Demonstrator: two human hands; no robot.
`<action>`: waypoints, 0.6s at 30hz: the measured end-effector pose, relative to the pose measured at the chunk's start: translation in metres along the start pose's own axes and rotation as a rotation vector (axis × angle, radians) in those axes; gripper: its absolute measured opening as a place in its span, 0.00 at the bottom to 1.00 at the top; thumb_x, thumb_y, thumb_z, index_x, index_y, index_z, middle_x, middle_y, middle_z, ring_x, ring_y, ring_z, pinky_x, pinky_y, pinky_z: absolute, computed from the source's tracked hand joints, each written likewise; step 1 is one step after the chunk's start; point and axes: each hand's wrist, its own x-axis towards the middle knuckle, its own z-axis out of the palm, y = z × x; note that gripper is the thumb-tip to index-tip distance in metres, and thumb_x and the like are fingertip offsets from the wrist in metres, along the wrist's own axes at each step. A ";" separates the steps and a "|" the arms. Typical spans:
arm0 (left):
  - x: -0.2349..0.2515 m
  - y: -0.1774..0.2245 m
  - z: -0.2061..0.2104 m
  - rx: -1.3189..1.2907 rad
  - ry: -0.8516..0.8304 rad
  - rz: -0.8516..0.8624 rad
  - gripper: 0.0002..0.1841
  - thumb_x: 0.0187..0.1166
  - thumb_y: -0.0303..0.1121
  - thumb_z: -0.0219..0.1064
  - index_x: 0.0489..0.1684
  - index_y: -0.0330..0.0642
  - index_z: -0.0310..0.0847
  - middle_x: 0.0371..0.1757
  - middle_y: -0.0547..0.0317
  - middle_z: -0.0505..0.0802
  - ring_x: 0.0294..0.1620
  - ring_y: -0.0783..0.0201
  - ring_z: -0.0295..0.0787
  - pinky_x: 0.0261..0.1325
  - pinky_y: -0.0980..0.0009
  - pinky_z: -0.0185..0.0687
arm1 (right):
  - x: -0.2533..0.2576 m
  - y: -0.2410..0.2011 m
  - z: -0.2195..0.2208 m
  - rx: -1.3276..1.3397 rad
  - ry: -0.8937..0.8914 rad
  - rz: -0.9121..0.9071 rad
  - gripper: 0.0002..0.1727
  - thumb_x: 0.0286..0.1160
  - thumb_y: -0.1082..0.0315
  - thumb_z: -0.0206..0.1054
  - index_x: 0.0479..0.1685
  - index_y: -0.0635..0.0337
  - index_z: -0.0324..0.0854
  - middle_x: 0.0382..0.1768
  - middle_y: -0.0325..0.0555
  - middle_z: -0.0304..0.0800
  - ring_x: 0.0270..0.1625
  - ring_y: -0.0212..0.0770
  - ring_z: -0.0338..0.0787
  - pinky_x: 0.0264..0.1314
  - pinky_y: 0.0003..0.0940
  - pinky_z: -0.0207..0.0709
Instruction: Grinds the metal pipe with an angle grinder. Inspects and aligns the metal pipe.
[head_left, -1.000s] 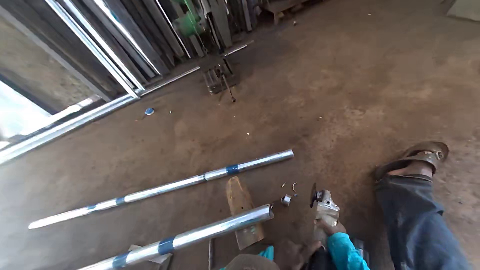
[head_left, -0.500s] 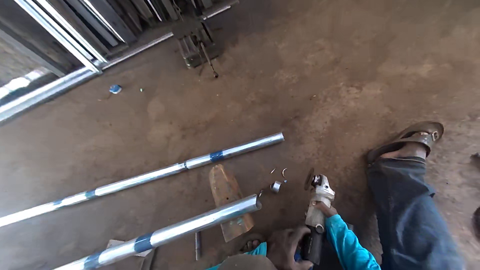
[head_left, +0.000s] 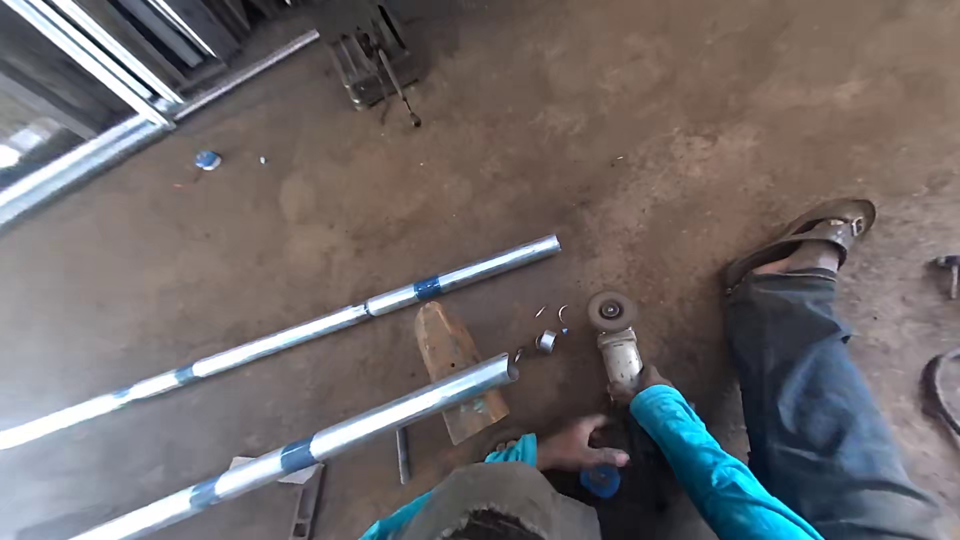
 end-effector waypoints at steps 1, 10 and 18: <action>-0.013 0.001 -0.006 -0.038 -0.101 0.007 0.33 0.84 0.38 0.68 0.85 0.29 0.64 0.69 0.34 0.88 0.67 0.50 0.88 0.73 0.54 0.80 | -0.001 0.003 -0.002 -0.085 0.001 0.006 0.54 0.65 0.39 0.78 0.86 0.66 0.62 0.72 0.66 0.83 0.75 0.61 0.84 0.78 0.59 0.74; -0.186 -0.001 -0.052 0.008 0.727 0.206 0.23 0.74 0.40 0.70 0.60 0.30 0.82 0.39 0.62 0.95 0.37 0.72 0.92 0.46 0.72 0.90 | -0.019 0.018 -0.007 -0.223 0.047 -0.069 0.45 0.68 0.43 0.77 0.81 0.62 0.71 0.73 0.65 0.82 0.78 0.64 0.81 0.78 0.63 0.73; -0.211 -0.086 -0.152 0.726 0.670 -0.532 0.48 0.60 0.49 0.88 0.85 0.41 0.70 0.75 0.34 0.84 0.75 0.35 0.81 0.77 0.34 0.73 | 0.008 0.101 -0.037 -0.017 0.069 0.145 0.29 0.90 0.61 0.60 0.85 0.65 0.67 0.82 0.66 0.73 0.87 0.58 0.71 0.88 0.54 0.61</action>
